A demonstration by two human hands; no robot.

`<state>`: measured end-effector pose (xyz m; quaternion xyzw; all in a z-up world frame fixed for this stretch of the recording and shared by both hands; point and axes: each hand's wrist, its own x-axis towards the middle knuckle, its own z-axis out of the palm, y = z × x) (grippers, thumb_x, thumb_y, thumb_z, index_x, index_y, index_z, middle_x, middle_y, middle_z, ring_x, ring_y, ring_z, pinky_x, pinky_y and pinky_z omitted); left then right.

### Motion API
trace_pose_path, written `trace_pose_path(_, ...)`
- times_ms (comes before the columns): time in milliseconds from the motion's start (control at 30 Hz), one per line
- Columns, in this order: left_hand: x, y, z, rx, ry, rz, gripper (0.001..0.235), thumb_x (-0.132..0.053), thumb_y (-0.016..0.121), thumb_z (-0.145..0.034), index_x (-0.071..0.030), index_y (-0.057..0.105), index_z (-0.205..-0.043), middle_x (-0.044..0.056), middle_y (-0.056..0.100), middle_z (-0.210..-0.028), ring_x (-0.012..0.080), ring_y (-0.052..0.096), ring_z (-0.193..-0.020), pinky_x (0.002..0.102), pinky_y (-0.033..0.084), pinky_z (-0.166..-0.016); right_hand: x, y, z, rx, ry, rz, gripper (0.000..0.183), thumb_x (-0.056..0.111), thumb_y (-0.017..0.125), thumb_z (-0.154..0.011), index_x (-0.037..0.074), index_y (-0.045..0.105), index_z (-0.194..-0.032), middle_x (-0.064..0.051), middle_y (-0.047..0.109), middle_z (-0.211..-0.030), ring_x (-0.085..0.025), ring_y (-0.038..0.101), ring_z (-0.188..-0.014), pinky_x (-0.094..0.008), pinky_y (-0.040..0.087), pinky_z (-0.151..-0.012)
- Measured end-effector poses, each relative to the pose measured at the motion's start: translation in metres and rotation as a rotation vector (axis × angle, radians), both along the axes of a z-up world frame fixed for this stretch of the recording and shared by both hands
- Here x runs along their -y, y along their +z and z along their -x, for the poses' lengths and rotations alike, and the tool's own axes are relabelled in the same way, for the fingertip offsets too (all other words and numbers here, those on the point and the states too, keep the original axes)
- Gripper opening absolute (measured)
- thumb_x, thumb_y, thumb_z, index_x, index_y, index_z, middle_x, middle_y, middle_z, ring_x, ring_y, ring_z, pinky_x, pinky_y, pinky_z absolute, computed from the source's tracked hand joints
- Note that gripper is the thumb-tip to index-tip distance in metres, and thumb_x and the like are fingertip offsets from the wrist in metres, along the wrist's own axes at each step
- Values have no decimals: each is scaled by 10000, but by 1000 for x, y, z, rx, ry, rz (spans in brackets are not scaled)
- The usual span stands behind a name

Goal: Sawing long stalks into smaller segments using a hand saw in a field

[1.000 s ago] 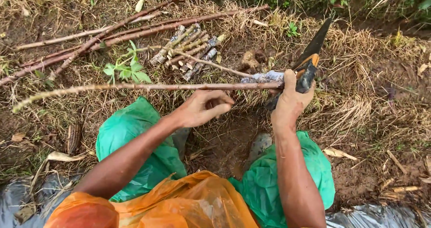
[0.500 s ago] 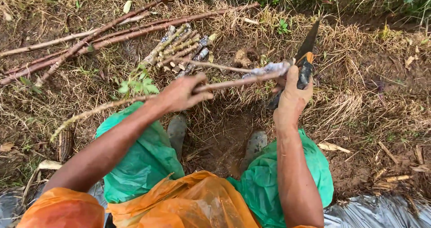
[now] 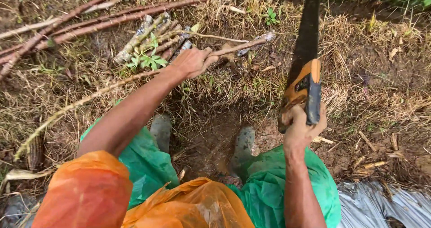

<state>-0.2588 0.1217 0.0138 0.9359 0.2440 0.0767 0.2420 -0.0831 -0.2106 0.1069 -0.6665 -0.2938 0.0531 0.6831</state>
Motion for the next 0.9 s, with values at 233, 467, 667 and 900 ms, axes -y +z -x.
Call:
trace_pose_path(233,-21,-33,-23,-162,6,55,663,-677,221,-1122,-149,553,-899,-21,499,-608,175,480,-440,395,566,-653,8,-45,23,82,89,138,107,44,638,-845,59,575,-930,-56,588,-609,-95,544,-433,-223,426,-379)
trace_pose_path(467,-27,-20,-28,-214,35,-5,707,-733,203,-1093,-186,516,-771,-39,398,-583,123,366,-442,338,453,-500,20,-68,38,170,71,324,165,155,665,-854,58,531,-851,-68,514,-638,-130,453,-483,-295,398,-432)
trace_pose_path(667,-31,6,-22,-401,44,-98,692,-754,205,-1078,-206,441,-726,-57,390,-650,94,329,-489,329,514,-505,24,-84,41,203,178,190,222,304,622,-964,104,525,-968,55,494,-688,-51,461,-455,-222,488,-381)
trace_pose_path(900,-26,28,-10,-243,57,-105,679,-711,327,-1083,-156,707,-993,-56,406,-598,106,349,-445,341,461,-422,21,-79,38,101,87,141,253,385,628,-939,156,520,-948,36,526,-796,-83,484,-606,-265,487,-490)
